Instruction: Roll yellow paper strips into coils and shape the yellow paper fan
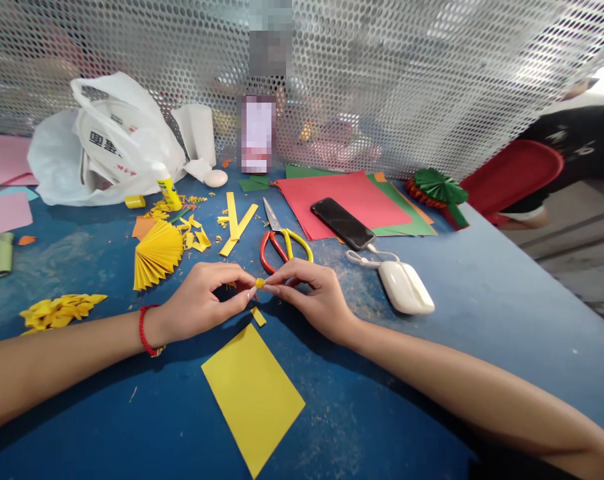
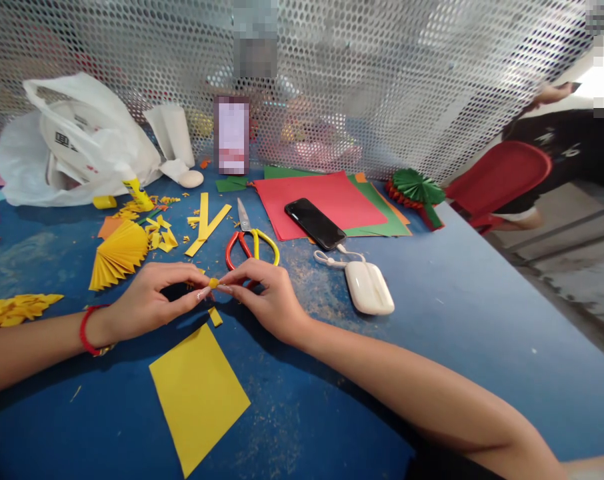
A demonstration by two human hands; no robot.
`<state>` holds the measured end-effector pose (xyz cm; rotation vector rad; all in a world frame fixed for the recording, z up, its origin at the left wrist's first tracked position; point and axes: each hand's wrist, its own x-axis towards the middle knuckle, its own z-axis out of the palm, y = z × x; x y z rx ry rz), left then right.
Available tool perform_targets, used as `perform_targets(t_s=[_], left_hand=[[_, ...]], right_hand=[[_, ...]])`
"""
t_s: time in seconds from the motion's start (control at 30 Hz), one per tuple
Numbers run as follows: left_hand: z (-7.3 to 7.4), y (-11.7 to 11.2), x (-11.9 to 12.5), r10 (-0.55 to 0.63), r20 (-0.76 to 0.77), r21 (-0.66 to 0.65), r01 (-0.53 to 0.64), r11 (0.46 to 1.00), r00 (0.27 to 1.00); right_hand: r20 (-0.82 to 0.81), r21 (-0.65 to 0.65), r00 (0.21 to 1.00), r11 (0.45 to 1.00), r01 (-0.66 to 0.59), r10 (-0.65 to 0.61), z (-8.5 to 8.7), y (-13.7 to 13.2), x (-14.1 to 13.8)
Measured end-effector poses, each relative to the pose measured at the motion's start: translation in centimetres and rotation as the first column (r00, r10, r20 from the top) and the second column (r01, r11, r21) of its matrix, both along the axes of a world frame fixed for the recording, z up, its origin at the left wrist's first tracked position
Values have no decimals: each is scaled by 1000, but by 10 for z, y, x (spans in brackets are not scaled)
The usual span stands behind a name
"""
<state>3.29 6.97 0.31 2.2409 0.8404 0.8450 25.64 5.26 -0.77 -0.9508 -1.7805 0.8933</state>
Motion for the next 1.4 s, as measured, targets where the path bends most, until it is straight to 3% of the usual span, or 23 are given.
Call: perform_targets(t_s=[0.27, 0.43, 0.73, 1.4], left_hand=[[0, 1, -1, -51, -3, -47, 51, 998, 999], [0, 1, 0, -36, 6, -54, 36, 998, 999], [0, 2, 1, 3, 26, -64, -1, 998, 1000], [-1, 1, 1, 30, 35, -61, -28, 998, 999]], right_hand=[[-34, -1, 999, 1000, -29, 29, 0, -1, 0], [-73, -108, 997, 994, 28, -36, 1, -2, -1], [-101, -110, 987, 987, 116, -127, 0, -3, -2], [-22, 36, 999, 999, -26, 27, -2, 1, 2]])
